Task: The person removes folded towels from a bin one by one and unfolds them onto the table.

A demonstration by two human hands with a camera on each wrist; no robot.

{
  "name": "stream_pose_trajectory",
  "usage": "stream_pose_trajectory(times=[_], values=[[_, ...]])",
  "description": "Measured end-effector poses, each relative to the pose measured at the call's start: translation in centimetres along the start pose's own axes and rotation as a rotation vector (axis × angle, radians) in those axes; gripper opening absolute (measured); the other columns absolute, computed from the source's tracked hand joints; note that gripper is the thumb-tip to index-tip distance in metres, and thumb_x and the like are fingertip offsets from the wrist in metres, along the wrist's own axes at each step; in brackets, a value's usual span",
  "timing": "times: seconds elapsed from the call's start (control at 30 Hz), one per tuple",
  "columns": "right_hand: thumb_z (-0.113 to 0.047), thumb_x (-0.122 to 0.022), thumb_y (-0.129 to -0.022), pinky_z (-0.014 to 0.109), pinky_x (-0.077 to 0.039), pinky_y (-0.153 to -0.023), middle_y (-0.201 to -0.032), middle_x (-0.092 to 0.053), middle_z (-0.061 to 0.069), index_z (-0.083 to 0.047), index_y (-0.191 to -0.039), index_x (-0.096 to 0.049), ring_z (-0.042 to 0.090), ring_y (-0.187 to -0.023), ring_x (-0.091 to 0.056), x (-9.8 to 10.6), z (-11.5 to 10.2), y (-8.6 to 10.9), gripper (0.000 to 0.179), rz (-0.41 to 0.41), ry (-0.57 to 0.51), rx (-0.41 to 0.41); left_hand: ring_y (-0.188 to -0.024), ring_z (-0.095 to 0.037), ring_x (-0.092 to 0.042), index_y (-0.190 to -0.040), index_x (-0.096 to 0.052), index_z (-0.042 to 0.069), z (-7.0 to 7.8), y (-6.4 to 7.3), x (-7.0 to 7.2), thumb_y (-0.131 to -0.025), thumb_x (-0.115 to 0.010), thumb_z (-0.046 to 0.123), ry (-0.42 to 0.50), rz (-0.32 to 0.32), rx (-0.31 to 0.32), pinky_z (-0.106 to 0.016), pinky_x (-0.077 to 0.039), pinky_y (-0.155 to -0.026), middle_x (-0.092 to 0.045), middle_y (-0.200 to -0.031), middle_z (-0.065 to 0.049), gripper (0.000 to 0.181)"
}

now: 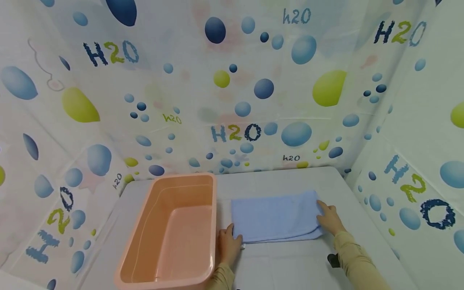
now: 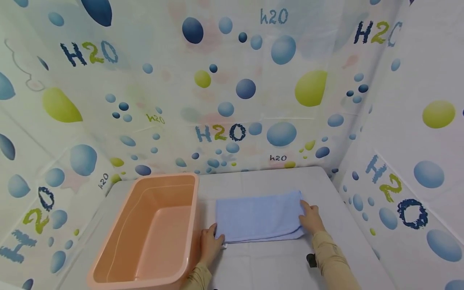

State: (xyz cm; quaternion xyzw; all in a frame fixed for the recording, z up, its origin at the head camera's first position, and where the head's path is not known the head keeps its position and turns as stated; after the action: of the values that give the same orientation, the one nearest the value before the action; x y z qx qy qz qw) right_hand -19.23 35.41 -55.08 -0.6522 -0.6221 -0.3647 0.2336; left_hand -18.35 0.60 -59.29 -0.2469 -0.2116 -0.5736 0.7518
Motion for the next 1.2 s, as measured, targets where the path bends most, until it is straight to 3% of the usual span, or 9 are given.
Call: stream_pose_trajectory(times=[0.13, 0.37, 0.6, 0.8, 0.97, 1.2], values=[[-0.012, -0.046, -0.084, 0.063, -0.040, -0.088, -0.120, -0.028, 0.046, 0.008, -0.141, -0.019, 0.058, -0.104, -0.044, -0.4, 0.9, 0.4, 0.066, -0.012, -0.004, -0.045, -0.084, -0.038, -0.057, -0.113, -0.062, -0.003, 0.2, 0.0, 0.0, -0.069, -0.068, 0.012, -0.045, -0.014, 0.012, -0.045, -0.044, -0.074, -0.063, -0.095, -0.024, 0.047], [-0.014, -0.050, -0.084, 0.057, -0.043, -0.085, -0.110, -0.044, 0.041, 0.010, -0.138, -0.025, 0.046, -0.098, -0.050, -0.7, 2.7, 1.1, 0.064, -0.006, 0.021, -0.006, -0.084, -0.039, -0.058, -0.122, -0.059, 0.006, 0.5, 0.0, 0.0, -0.073, -0.065, 0.017, -0.064, -0.061, 0.079, -0.046, -0.041, -0.070, -0.067, -0.107, -0.021, 0.050], [-0.013, -0.055, -0.087, 0.038, -0.047, -0.070, -0.104, -0.056, 0.029, 0.001, -0.128, -0.048, 0.029, -0.088, -0.053, -0.5, 3.6, 1.9, 0.043, -0.046, -0.039, -0.010, -0.083, -0.035, -0.059, -0.119, -0.063, 0.017, 0.4, 0.2, 0.2, -0.074, -0.065, 0.016, -0.047, -0.101, 0.029, -0.041, -0.038, -0.067, -0.068, -0.113, -0.013, 0.045], [-0.013, -0.054, -0.090, 0.025, -0.045, -0.059, -0.080, -0.051, 0.007, 0.003, -0.120, -0.053, 0.016, -0.070, -0.048, -0.8, 4.0, 2.3, 0.034, -0.079, -0.193, -0.078, -0.085, -0.032, -0.058, -0.110, -0.066, 0.014, 0.2, 0.3, 0.1, -0.073, -0.067, 0.015, -0.040, -0.109, 0.039, -0.041, -0.037, -0.070, -0.069, -0.110, -0.009, 0.037], [-0.010, -0.053, -0.089, 0.027, -0.047, -0.058, -0.081, -0.057, 0.008, 0.006, -0.114, -0.054, 0.015, -0.068, -0.052, -0.9, 4.0, 2.3, 0.030, -0.082, -0.209, -0.103, -0.090, -0.033, -0.062, -0.110, -0.066, 0.012, 0.1, 0.3, 0.2, -0.074, -0.068, 0.016, -0.046, -0.117, 0.057, -0.043, -0.039, -0.073, -0.069, -0.109, -0.010, 0.036], [-0.011, -0.056, -0.083, 0.027, -0.047, -0.057, -0.077, -0.057, 0.007, 0.007, -0.104, -0.056, 0.014, -0.066, -0.052, -0.6, 4.1, 3.0, 0.027, -0.090, -0.194, -0.143, -0.090, -0.028, -0.067, -0.110, -0.066, 0.010, -0.2, 0.8, 0.7, -0.075, -0.069, 0.016, -0.045, -0.137, 0.012, -0.041, -0.049, -0.074, -0.070, -0.107, -0.011, 0.036]])
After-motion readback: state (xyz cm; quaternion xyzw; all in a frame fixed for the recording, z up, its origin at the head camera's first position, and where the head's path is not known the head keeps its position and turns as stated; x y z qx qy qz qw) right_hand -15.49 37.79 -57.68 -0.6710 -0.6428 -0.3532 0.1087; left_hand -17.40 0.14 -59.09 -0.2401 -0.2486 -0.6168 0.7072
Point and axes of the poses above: each hand's wrist, its own y-axis away from the middle knuckle, its own x-axis out of the back of the hand, z = x × y, the point moved 1 cm from there along -y, towards the middle knuckle
